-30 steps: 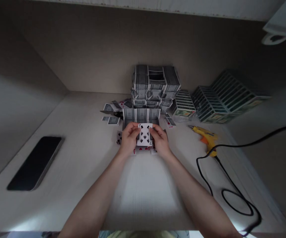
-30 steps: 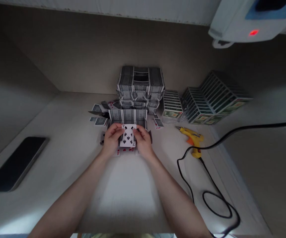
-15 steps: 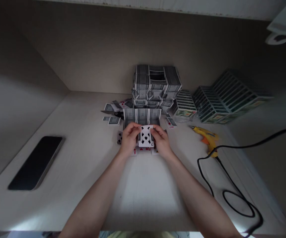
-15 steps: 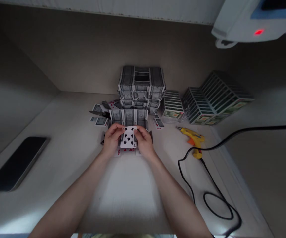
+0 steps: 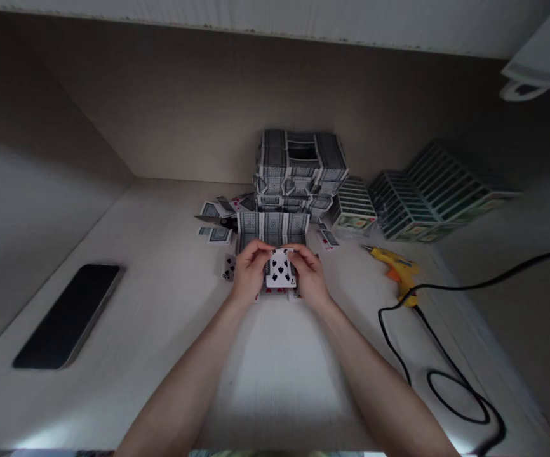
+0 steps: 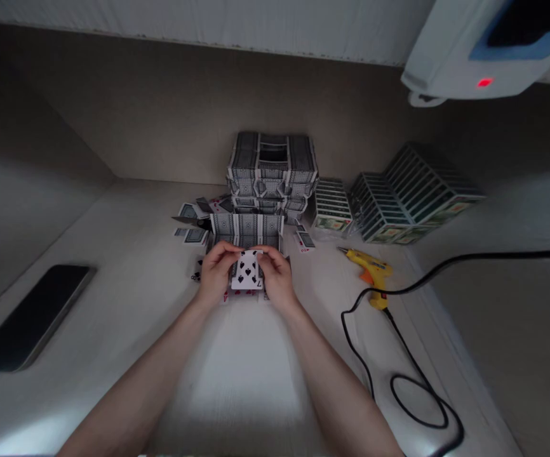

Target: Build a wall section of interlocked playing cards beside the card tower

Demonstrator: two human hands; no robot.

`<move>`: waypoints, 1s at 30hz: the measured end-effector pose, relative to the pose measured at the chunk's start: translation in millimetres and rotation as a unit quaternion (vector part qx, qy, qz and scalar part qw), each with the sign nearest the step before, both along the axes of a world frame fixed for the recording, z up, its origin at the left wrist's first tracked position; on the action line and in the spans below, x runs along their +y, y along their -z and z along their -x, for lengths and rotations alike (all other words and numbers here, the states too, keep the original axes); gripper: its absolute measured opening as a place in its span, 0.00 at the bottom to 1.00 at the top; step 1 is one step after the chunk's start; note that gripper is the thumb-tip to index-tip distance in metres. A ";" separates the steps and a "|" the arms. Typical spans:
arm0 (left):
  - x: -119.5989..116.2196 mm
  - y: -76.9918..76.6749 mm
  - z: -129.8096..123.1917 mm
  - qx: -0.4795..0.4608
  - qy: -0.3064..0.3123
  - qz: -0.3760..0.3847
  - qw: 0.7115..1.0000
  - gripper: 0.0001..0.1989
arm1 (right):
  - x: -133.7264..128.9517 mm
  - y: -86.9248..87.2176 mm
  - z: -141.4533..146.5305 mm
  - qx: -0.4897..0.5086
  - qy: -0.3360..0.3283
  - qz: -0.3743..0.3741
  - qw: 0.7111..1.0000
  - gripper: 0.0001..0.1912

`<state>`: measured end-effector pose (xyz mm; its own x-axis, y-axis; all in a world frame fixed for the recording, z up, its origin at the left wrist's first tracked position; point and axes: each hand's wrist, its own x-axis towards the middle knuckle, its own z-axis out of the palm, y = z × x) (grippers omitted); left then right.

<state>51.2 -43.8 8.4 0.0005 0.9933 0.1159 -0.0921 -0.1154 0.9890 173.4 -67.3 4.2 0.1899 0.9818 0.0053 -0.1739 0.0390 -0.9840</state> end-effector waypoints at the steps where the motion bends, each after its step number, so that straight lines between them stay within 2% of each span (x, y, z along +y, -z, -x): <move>1: -0.4 0.6 -0.2 -0.001 0.000 -0.001 1.000 0.03 | 0.5 0.3 -0.1 0.006 0.000 0.001 1.000 0.09; 6: -3.0 -1.0 -0.7 0.007 0.014 -0.015 1.000 0.05 | 2.0 -1.0 0.0 0.063 0.004 0.022 0.998 0.06; 10: -3.2 -4.8 1.2 0.066 0.032 -0.037 0.997 0.07 | 2.0 -7.0 0.6 0.142 -0.001 0.056 0.988 0.03; 14: -3.1 -6.9 1.6 0.098 0.037 -0.049 0.993 0.09 | 2.1 -11.2 0.4 0.169 -0.005 0.061 0.984 0.02; 22: -1.0 -4.5 -0.9 0.058 0.018 -0.021 0.998 0.08 | 1.1 -12.2 3.2 0.186 -0.002 0.063 0.981 0.02; 24: 0.5 -3.8 -0.8 0.036 0.003 -0.005 0.999 0.07 | 0.3 -13.3 3.6 0.203 -0.019 0.062 0.977 0.03; 27: 2.3 -3.6 -0.2 0.014 -0.009 0.006 1.000 0.07 | 0.4 -14.4 2.7 0.256 -0.081 0.064 0.961 0.08; 30: 2.4 -5.0 0.5 0.009 -0.010 0.008 1.000 0.06 | 3.0 -13.0 2.5 0.287 -0.111 0.103 0.946 0.10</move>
<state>50.7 -41.4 13.4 -0.0181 0.9948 0.1000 -0.0716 -0.1011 0.9923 170.9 -64.3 17.2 -0.1071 0.9669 -0.2317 -0.6640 -0.2430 -0.7071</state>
